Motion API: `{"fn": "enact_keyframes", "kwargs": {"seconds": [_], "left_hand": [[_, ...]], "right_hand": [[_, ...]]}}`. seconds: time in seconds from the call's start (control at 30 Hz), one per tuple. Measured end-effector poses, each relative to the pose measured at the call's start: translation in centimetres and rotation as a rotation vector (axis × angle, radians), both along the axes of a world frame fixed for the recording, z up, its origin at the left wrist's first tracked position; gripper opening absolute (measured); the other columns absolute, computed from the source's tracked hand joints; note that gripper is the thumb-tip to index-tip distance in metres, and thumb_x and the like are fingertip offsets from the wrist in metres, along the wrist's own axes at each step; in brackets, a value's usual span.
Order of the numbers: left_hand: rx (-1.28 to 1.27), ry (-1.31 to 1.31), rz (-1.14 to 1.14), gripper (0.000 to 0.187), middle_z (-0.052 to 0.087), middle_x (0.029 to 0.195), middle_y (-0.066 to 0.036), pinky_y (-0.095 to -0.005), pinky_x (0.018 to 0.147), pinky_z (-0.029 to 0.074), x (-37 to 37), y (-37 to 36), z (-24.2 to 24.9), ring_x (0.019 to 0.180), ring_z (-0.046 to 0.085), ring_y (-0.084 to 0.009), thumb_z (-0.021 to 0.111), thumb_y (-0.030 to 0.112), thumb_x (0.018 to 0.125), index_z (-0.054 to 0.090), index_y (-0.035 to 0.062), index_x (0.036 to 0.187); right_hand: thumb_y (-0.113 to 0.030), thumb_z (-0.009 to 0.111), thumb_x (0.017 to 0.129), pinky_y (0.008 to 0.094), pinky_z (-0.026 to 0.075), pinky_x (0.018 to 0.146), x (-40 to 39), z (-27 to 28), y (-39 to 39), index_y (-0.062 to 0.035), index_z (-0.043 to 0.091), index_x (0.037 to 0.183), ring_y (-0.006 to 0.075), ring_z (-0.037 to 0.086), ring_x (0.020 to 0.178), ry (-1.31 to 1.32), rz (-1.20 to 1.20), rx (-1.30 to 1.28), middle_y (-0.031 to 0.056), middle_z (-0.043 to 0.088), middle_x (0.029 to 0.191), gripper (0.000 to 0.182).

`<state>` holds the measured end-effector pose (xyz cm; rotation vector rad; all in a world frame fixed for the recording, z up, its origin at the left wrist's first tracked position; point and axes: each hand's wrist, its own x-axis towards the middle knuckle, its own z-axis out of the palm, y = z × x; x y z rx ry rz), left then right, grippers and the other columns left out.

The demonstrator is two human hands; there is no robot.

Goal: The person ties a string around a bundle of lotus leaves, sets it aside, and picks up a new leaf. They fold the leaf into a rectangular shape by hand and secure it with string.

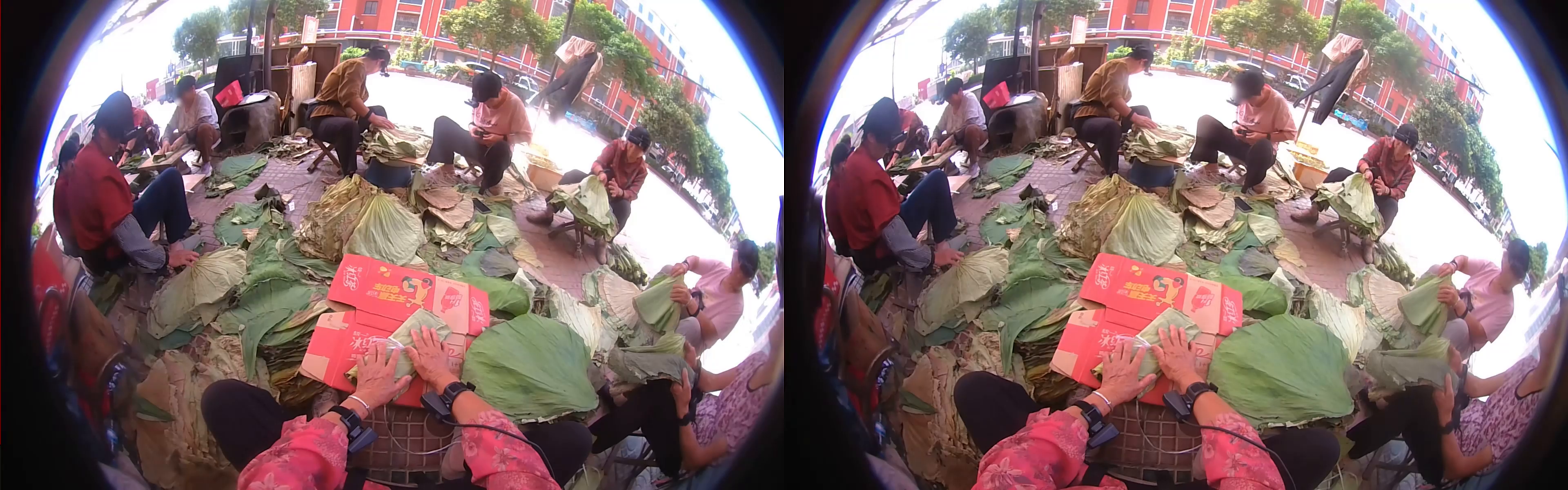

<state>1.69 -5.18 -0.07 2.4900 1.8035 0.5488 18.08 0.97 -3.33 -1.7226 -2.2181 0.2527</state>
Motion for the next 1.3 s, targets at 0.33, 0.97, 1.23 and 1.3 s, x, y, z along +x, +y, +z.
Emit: {"fn": "enact_keyframes", "kwargs": {"seconds": [0.33, 0.97, 1.23, 1.3], "left_hand": [[-0.001, -0.02, -0.001, 0.069, 0.036, 0.133, -0.02, -0.0566, 0.092, 0.025, 0.01, -0.08, 0.1, 0.125, 0.03, -0.0359, 0.058, 0.053, 0.074, 0.044, 0.0103, 0.127], [-0.011, -0.017, 0.009, 0.069, 0.034, 0.135, -0.019, -0.0538, 0.093, 0.025, 0.13, 0.03, -0.03, 0.125, 0.029, -0.0354, 0.059, 0.052, 0.074, 0.044, 0.011, 0.128], [-0.026, -0.038, 0.002, 0.07, 0.034, 0.135, -0.02, -0.0561, 0.093, 0.024, 0.18, 0.01, 0.4, 0.125, 0.029, -0.0364, 0.059, 0.052, 0.074, 0.043, 0.0113, 0.128], [-0.021, -0.017, 0.01, 0.072, 0.033, 0.135, -0.02, -0.0583, 0.093, 0.024, 0.21, 0.14, -0.18, 0.125, 0.029, -0.0375, 0.059, 0.053, 0.073, 0.042, 0.0109, 0.129]], "right_hand": [[-0.05, 0.036, 0.09, 0.0539, 0.018, 0.103, -0.02, 0.17, -0.18, -0.0173, 0.034, 0.137, 0.0318, 0.02, 0.134, 0.011, 0.004, 0.011, 0.0121, 0.025, 0.145, 0.057], [-0.05, 0.036, 0.09, 0.0535, 0.017, 0.104, -0.05, -0.21, -0.1, -0.0172, 0.033, 0.137, 0.0314, 0.019, 0.134, 0.025, -0.003, 0.026, 0.0118, 0.024, 0.145, 0.057], [-0.048, 0.037, 0.09, 0.0537, 0.017, 0.104, -0.17, -0.19, -0.2, -0.0173, 0.034, 0.137, 0.031, 0.019, 0.134, 0.039, -0.016, 0.02, 0.0116, 0.025, 0.145, 0.056], [-0.048, 0.038, 0.09, 0.0536, 0.018, 0.104, -0.23, -0.22, -0.15, -0.0172, 0.034, 0.137, 0.031, 0.019, 0.134, 0.031, -0.015, 0.021, 0.0114, 0.025, 0.144, 0.056]]}}
